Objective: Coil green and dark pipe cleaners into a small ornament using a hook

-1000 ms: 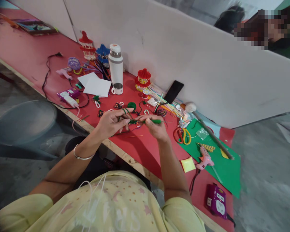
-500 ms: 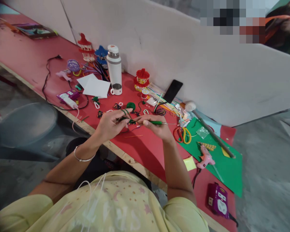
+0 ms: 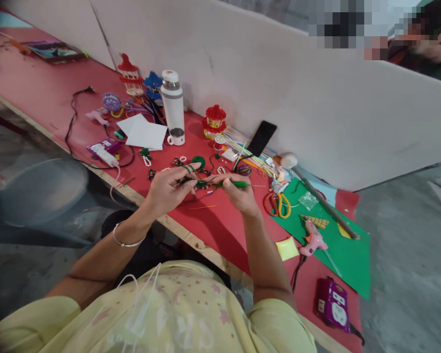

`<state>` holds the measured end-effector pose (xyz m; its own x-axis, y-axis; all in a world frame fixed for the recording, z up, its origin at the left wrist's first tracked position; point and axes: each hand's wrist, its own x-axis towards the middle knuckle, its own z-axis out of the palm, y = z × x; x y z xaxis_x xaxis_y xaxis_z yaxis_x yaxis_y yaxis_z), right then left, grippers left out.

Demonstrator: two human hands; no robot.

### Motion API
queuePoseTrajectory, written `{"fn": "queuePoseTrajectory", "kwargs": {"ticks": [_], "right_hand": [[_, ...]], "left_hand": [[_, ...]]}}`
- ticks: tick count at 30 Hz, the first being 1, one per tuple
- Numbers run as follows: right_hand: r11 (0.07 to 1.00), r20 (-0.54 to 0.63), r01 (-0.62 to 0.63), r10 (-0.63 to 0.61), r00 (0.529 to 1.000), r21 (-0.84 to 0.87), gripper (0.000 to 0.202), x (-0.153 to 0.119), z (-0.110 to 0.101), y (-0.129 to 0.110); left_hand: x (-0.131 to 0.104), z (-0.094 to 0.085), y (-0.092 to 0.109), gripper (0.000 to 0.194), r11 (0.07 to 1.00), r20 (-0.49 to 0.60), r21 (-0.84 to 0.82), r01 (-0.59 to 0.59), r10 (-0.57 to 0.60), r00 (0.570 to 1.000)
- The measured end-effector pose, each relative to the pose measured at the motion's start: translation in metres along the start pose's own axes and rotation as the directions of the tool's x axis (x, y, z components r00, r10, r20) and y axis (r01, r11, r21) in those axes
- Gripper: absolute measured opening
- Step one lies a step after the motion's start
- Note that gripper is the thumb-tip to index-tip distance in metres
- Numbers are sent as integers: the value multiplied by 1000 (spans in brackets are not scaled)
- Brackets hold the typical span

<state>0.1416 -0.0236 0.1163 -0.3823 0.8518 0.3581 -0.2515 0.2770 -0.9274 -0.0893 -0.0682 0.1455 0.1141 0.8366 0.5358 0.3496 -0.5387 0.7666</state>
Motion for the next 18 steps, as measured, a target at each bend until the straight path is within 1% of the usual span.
{"fn": "queuePoseTrajectory", "kwargs": {"ticks": [3, 9, 12, 18], "right_hand": [[999, 17, -18, 19, 1000, -32, 27, -1, -2, -2], [993, 53, 2, 4, 999, -114, 22, -3, -7, -6], [989, 59, 0, 9, 998, -150, 21, -3, -7, -9], [970, 83, 4, 17, 996, -244, 18, -2, 1, -27]], "left_hand": [[0, 0, 2, 13, 1000, 7, 4, -8, 8, 1000], [-1, 2, -1, 16, 995, -5, 46, -89, 90, 996], [-1, 3, -2, 15, 993, 1, 65, -102, 102, 995], [-3, 4, -4, 13, 983, -22, 109, -149, 152, 988]]}}
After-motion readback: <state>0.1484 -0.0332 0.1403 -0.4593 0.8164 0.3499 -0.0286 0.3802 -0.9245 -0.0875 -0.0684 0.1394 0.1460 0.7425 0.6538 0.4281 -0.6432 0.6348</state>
